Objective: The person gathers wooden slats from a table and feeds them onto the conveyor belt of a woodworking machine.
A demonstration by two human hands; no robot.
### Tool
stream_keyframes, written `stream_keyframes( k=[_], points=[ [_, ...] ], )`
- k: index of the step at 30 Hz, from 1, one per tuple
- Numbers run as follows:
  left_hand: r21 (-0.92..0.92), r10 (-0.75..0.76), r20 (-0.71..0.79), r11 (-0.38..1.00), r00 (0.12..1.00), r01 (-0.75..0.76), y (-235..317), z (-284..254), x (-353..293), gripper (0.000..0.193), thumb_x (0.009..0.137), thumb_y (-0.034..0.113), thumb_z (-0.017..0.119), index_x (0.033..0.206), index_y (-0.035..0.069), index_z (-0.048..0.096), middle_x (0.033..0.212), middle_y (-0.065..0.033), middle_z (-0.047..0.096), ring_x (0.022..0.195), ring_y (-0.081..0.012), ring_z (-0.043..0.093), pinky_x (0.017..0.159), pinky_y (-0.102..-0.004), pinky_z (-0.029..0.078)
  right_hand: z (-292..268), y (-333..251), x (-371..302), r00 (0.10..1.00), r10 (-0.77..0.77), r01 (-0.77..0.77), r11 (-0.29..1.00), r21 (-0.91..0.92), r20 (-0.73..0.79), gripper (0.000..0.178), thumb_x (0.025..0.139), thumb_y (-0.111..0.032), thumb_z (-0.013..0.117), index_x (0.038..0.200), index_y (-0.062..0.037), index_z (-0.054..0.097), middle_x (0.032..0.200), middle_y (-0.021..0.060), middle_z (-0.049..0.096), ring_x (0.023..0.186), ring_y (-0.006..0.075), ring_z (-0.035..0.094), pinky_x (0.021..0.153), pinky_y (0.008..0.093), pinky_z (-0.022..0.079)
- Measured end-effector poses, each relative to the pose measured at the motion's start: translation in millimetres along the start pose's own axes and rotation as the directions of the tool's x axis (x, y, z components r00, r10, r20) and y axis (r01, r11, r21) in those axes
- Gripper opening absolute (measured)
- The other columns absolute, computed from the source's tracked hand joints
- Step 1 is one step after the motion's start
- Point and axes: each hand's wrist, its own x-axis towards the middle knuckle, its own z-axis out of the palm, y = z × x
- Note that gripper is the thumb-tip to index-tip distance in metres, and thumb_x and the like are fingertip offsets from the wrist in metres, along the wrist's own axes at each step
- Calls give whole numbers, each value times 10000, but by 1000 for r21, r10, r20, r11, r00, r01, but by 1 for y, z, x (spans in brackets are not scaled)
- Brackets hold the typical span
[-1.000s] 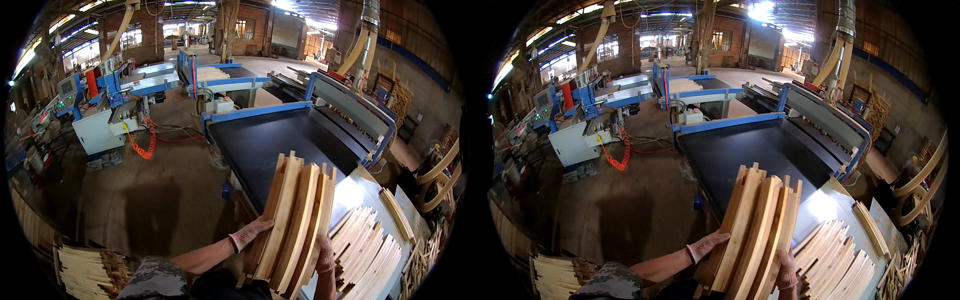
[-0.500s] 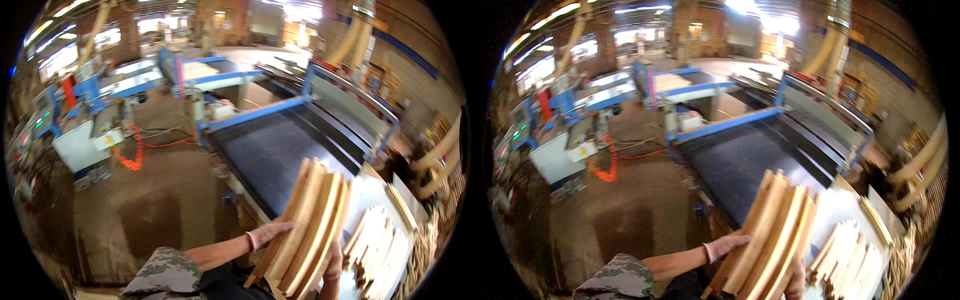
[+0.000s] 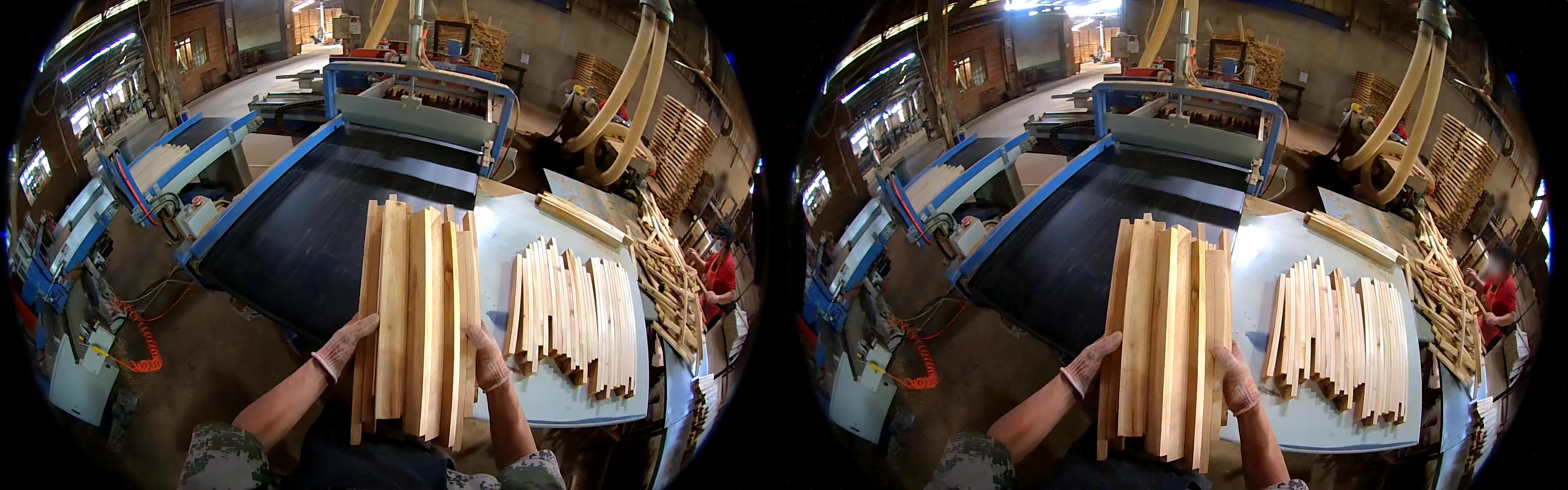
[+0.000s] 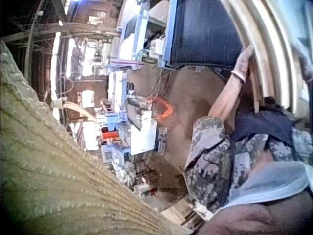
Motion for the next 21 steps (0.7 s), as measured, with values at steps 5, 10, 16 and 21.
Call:
stream_keyframes(
  k=[5,10,16,21],
  points=[
    [12,-64,-71,998,995,65,4,-4,31,809,951,599,768,1527,65,576,1438,-139,672,1272,-270,670,1107,-444,552,-11,6,27,1000,11,-11,1000,-5,-12,775,959,-428,748,1550,-11,465,1389,122,623,1256,238,609,1061,410,529],
    [-105,-188,-99,979,977,178,7,-26,58,672,972,532,780,1456,86,648,1363,-89,719,1233,-226,684,1070,-427,564,2,24,57,994,103,-98,990,100,-48,676,1000,-390,723,1511,-10,494,1325,115,647,1195,233,652,1017,411,572],
    [-61,-231,-152,973,961,225,34,-66,96,709,957,587,756,1443,79,661,1332,-125,734,1167,-281,722,1013,-485,603,27,70,106,980,178,-160,971,176,-88,740,981,-423,779,1482,29,475,1263,143,645,1128,264,676,964,424,610],
    [-54,-175,-167,984,970,169,36,-117,119,677,995,568,729,1451,77,639,1311,-124,737,1139,-267,737,985,-452,626,57,75,134,977,193,-184,977,108,-88,819,974,-457,773,1515,44,415,1296,180,615,1150,272,663,987,439,592]
  ],
)
